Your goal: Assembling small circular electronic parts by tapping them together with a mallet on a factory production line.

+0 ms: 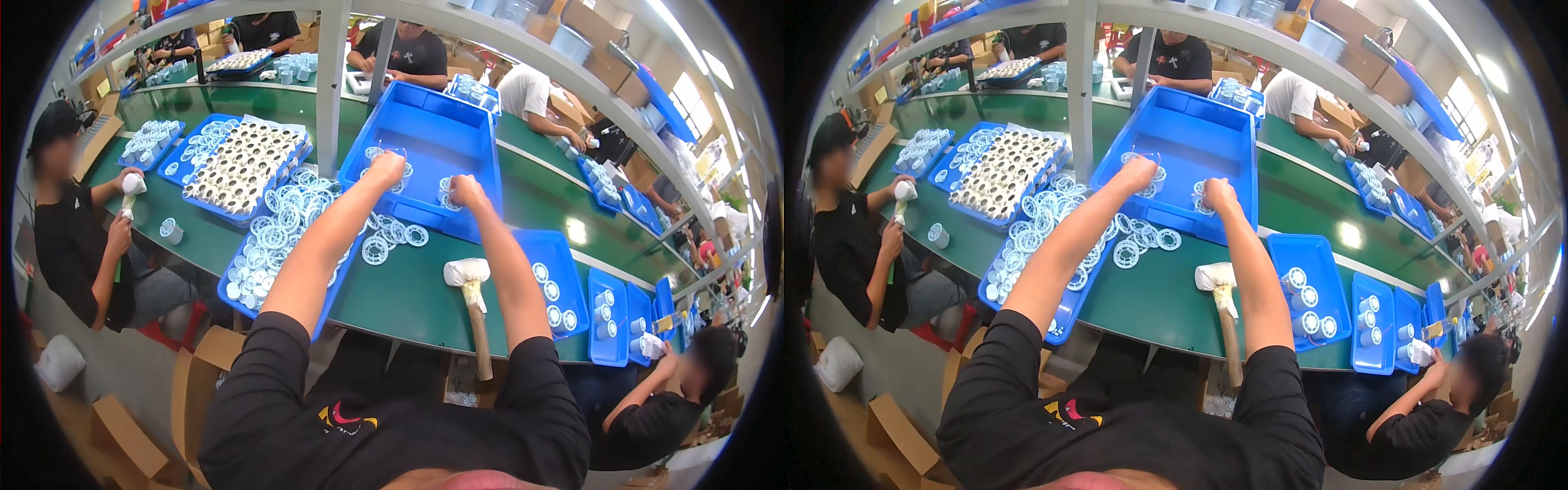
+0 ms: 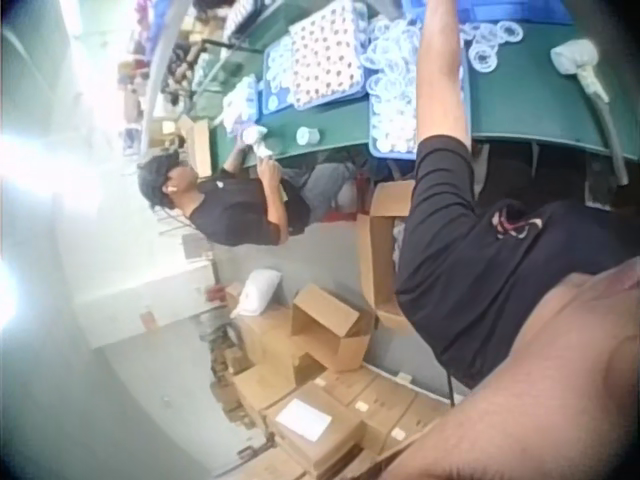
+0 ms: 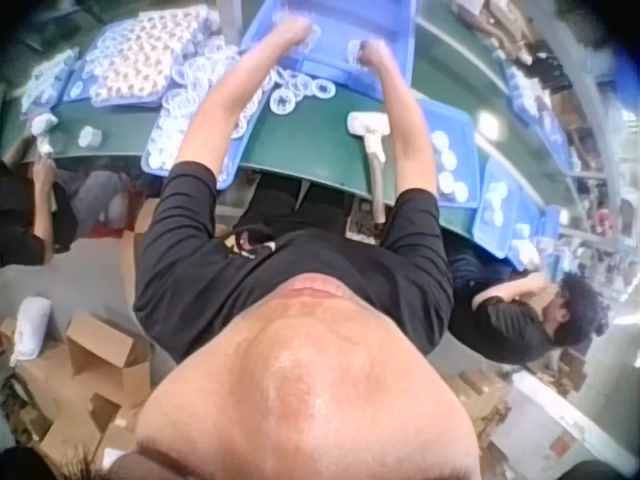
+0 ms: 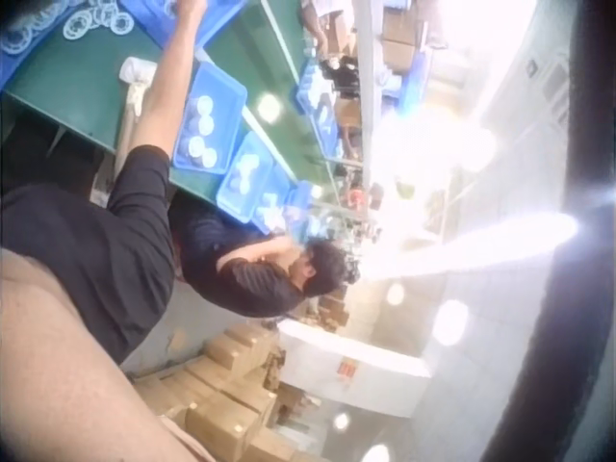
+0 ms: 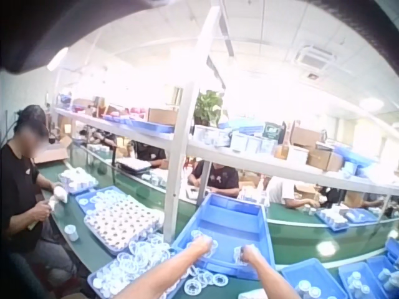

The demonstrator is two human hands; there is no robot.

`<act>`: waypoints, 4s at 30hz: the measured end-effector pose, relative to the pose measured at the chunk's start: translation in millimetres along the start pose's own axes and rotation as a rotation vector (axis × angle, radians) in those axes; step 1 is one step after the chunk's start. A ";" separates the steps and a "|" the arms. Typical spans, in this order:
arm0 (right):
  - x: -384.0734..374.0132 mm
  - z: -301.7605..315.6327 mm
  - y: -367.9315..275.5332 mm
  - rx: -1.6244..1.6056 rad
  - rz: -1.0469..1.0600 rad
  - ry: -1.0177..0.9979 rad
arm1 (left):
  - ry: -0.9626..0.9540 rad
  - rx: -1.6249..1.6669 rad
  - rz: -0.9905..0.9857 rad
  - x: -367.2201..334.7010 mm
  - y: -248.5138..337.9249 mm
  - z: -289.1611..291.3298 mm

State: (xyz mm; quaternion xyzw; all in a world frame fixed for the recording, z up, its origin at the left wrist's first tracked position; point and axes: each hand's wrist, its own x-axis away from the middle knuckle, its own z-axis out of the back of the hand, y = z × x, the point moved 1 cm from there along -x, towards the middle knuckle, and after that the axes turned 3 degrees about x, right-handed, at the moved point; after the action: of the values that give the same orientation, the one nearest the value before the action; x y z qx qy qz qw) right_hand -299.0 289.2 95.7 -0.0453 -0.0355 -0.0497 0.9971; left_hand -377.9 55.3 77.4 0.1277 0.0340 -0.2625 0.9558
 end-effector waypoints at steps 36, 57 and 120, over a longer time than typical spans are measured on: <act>274.2 22.1 -69.6 0.003 0.456 -0.063 | -0.183 -0.109 -0.131 201.5 91.8 88.7; 311.2 -81.8 36.1 -0.238 0.046 0.581 | -0.152 0.182 -0.391 346.7 116.1 90.1; 365.4 -121.7 -93.3 -0.604 -0.047 0.546 | 0.744 0.617 0.150 405.9 112.0 -35.6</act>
State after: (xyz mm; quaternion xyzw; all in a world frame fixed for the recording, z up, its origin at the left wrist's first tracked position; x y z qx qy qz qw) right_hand 62.2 150.3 10.4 -0.3202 0.2458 -0.0910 0.9103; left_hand 28.4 -42.7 14.8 0.4923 0.2846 -0.1275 0.8127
